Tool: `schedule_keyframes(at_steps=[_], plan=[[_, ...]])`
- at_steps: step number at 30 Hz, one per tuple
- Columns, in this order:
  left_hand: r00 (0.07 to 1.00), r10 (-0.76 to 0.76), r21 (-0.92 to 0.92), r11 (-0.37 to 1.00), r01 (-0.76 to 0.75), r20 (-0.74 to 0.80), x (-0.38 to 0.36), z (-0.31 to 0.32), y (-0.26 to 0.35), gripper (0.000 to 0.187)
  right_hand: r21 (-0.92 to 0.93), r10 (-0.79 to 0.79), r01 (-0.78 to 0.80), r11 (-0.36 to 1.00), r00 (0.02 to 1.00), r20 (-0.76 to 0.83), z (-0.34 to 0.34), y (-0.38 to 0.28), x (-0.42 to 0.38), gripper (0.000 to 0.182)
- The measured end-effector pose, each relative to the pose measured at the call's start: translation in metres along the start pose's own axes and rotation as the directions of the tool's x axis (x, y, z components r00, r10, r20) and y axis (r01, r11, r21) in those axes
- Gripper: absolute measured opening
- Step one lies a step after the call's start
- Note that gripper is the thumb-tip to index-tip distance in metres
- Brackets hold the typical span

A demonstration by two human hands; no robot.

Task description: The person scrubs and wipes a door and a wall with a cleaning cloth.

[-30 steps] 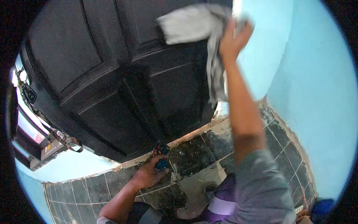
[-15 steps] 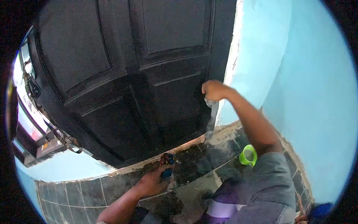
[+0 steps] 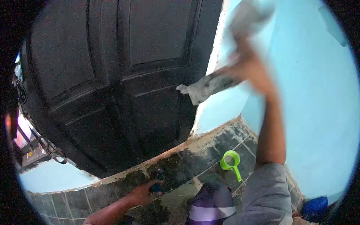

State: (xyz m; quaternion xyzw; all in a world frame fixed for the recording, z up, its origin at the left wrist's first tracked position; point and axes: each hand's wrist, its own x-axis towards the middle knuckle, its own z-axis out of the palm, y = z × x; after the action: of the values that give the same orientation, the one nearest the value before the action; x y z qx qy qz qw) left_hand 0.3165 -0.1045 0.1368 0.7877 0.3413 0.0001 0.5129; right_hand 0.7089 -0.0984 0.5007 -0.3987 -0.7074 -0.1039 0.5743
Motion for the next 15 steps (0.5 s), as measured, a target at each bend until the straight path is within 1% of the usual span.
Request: schedule_keyframes(at_steps=[1,2,3,4,5,6,7,8,9,10,11,12,13,14,15], plan=[[0.999,-0.01,0.014,1.0,0.01,-0.031,-0.004,-0.005,0.001,0.061,-0.114,0.15,-0.131,0.985,0.972,0.183,0.041,0.034,-0.042,0.045],[0.999,-0.04,-0.012,0.999,0.04,-0.036,-0.006,-0.008,0.006,0.061,-0.333,0.349,-0.202,0.921,0.808,0.475,0.084,0.073,-0.092,0.044],[0.997,-0.077,-0.042,0.996,0.075,-0.031,-0.008,-0.011,0.013,0.06,-0.553,0.535,-0.094,0.828,0.43,0.727,0.12,0.105,-0.151,0.044],[0.993,-0.115,-0.067,0.991,0.113,-0.025,-0.013,-0.01,0.014,0.06,-0.61,0.614,0.083,0.788,-0.022,0.789,0.145,0.122,-0.212,0.045],[0.993,-0.107,-0.032,0.994,0.105,-0.043,-0.016,-0.009,0.013,0.06,-0.569,0.588,0.162,0.806,-0.324,0.741,0.16,0.124,-0.26,0.046],[0.994,-0.093,0.003,0.996,0.093,-0.066,-0.018,-0.01,0.012,0.06,-0.531,0.543,0.176,0.829,-0.483,0.687,0.167,0.117,-0.288,0.047],[0.994,-0.079,0.031,0.996,0.081,-0.077,-0.02,-0.008,0.012,0.061,-0.538,0.529,0.137,0.831,-0.493,0.691,0.171,0.112,-0.295,0.049],[0.993,-0.09,0.003,0.996,0.091,-0.081,-0.022,-0.008,0.015,0.059,-0.561,0.529,0.069,0.825,-0.447,0.722,0.171,0.109,-0.289,0.051],[0.992,-0.097,-0.022,0.995,0.096,-0.08,-0.025,-0.01,0.021,0.058,-0.574,0.528,-0.037,0.818,-0.346,0.776,0.169,0.111,-0.274,0.054],[0.992,-0.107,-0.043,0.994,0.104,-0.073,-0.025,-0.011,0.024,0.057,-0.502,0.49,-0.262,0.824,-0.114,0.864,0.158,0.117,-0.25,0.054],[0.989,-0.122,-0.022,0.992,0.121,-0.087,-0.024,-0.011,0.024,0.058,-0.334,0.421,-0.428,0.84,0.124,0.899,0.148,0.122,-0.226,0.055],[0.986,-0.136,0.004,0.991,0.137,-0.101,-0.022,-0.012,0.025,0.059,-0.417,0.534,-0.579,0.701,0.039,0.844,0.14,0.11,-0.179,0.055],[0.982,-0.146,0.029,0.988,0.15,-0.118,-0.019,-0.013,0.026,0.059,-0.34,0.487,-0.485,0.806,0.216,0.846,0.125,0.127,-0.149,0.051],[0.981,-0.157,0.01,0.987,0.159,-0.117,-0.017,-0.014,0.026,0.06,-0.291,0.421,-0.348,0.891,0.392,0.818,0.111,0.143,-0.12,0.046],[0.979,-0.168,-0.012,0.986,0.168,-0.116,-0.015,-0.015,0.027,0.06,-0.281,0.342,-0.196,0.94,0.548,0.763,0.097,0.16,-0.091,0.043]])
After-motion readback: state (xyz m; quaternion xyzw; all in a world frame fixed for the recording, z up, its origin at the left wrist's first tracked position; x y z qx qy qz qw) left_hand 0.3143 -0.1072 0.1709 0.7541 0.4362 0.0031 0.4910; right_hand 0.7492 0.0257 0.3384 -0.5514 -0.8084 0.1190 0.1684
